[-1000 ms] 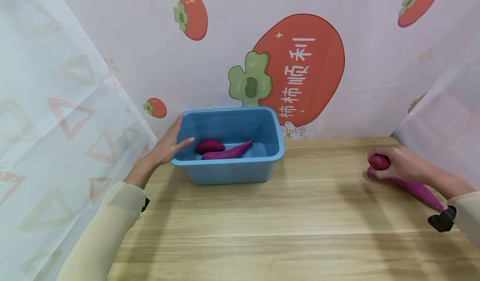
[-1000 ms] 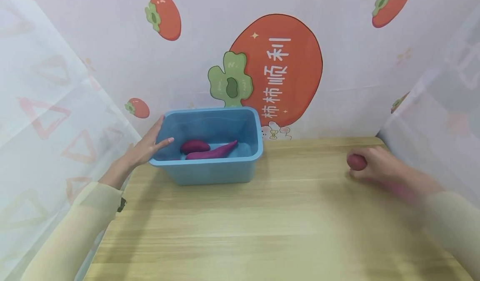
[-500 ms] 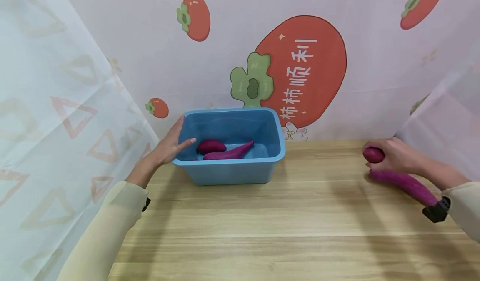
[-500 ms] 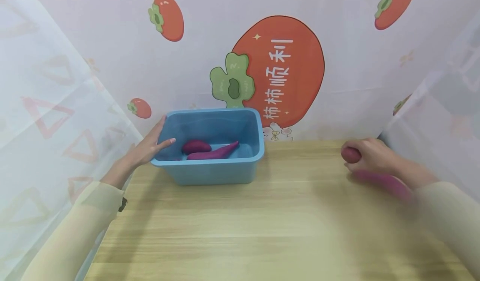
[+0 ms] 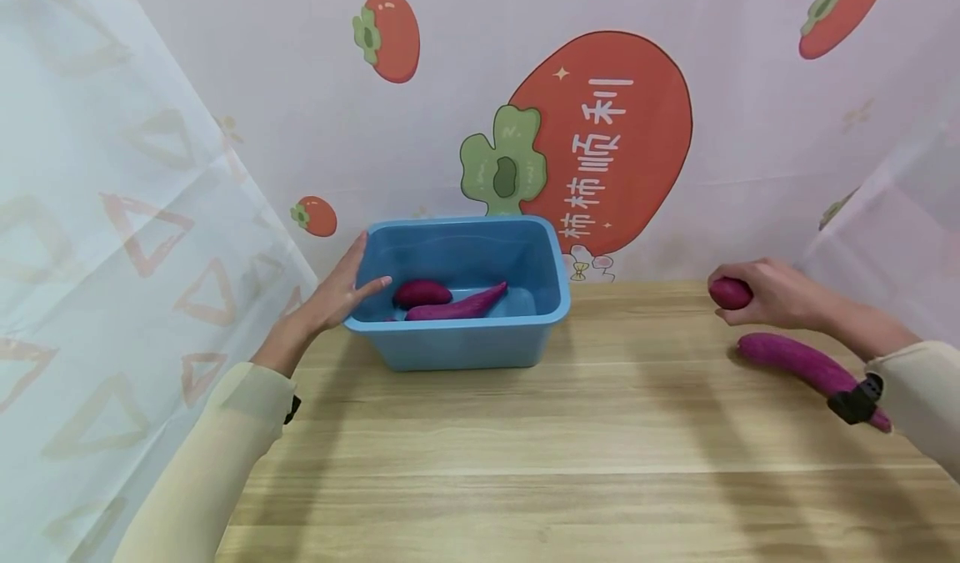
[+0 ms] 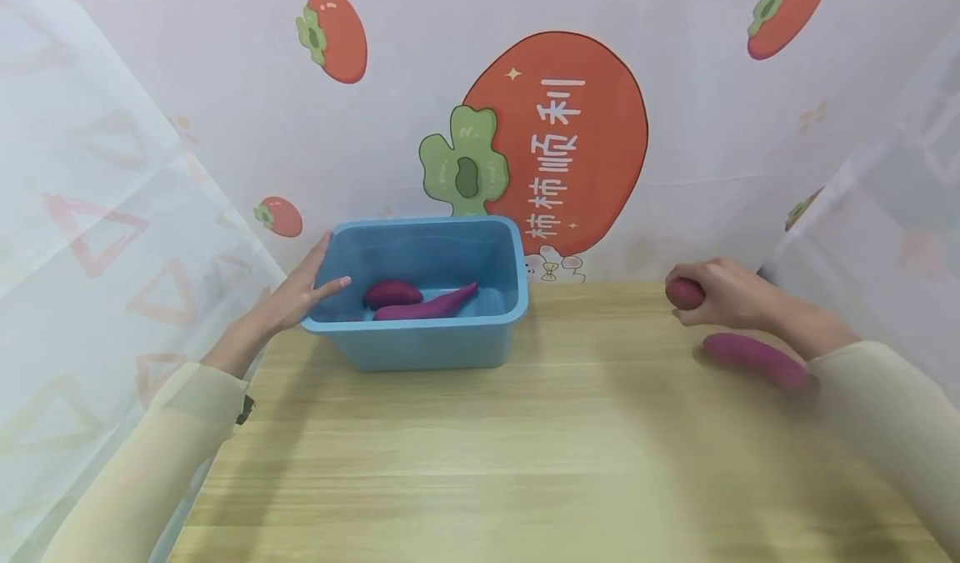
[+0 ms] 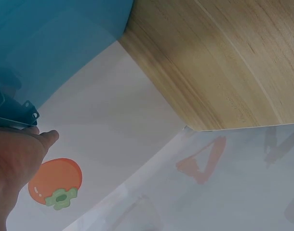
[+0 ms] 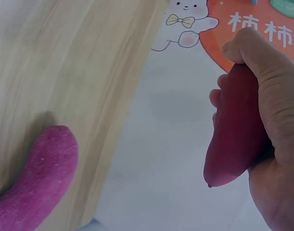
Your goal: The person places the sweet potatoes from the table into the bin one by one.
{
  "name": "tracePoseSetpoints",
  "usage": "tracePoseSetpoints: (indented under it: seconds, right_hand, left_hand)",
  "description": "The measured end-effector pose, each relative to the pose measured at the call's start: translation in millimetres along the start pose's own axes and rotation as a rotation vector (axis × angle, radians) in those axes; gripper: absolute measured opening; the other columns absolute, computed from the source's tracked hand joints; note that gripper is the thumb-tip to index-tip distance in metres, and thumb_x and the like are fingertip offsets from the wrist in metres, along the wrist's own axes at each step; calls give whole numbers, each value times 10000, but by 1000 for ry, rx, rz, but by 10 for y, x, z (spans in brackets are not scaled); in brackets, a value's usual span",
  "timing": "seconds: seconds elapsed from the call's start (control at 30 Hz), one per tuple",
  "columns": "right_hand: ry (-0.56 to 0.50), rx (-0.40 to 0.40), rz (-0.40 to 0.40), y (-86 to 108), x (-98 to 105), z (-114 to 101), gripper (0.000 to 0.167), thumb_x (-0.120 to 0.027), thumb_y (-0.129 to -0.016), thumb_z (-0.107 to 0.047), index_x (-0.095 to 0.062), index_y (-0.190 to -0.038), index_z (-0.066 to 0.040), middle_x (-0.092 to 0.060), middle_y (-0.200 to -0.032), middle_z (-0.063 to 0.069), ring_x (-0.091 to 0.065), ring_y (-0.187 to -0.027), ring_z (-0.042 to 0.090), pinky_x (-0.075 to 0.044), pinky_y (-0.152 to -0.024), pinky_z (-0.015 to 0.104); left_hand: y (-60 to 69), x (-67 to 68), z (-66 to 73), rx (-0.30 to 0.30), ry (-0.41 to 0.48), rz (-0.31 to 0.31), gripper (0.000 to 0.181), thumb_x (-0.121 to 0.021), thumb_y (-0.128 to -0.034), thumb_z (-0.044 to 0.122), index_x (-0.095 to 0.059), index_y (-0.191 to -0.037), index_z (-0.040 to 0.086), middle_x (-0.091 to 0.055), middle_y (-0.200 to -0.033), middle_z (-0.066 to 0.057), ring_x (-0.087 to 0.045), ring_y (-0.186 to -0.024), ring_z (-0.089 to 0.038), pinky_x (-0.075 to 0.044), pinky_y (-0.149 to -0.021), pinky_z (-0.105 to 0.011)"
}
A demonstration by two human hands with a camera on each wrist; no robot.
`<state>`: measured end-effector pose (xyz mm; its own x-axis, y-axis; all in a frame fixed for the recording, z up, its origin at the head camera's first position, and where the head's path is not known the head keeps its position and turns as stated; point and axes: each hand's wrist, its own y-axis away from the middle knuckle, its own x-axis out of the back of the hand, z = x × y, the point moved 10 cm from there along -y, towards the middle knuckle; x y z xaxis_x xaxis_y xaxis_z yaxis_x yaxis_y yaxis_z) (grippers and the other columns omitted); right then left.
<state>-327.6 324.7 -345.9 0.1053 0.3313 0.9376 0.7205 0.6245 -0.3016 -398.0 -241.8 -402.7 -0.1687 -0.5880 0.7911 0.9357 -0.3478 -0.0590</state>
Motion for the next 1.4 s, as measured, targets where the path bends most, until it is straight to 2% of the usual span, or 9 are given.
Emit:
tracePoseSetpoints:
  seconds: [0.6,0.83,1.13,1.4]
  right_hand:
    - [9,-5,-36,-430,177,-160,329,-892,-712,-65,-713,-961,-184,-621,-798,-136,-491,-629,-7,-445,-529,240]
    - [6,-25,-91,-545,170,-219,331,-910,-733,-106,-714,-984,-197,-627,-820,-149,-507,-655,7,-449,-550,247]
    - [12,13,-81,-711,200,-326,298,-881,-737,-80,-711,-968,-162,-628,-806,-144,-527,-654,15,-474,-565,253]
    - [16,-13,-129,-872,164,-410,295,-887,-772,-115,-723,-1015,-141,-650,-846,-113,-555,-699,56,-492,-597,266]
  left_hand:
    - [-3,2,-6,-4,12,1,996,-566,-1066,470,127,-1695,130,80,-1787,-90,28,-1644,-378,-74,-1257,-722]
    - [-4,5,-8,-8,10,11,993,-570,-1063,475,104,-1700,121,57,-1789,-94,14,-1644,-380,-79,-1258,-721]
    - [-13,-9,-8,-13,16,9,1010,-562,-1057,515,119,-1698,131,72,-1789,-81,24,-1644,-378,-79,-1253,-730]
    - [-1,2,-7,-9,18,14,1014,-568,-1055,516,115,-1700,135,74,-1790,-69,27,-1646,-367,-82,-1258,-721]
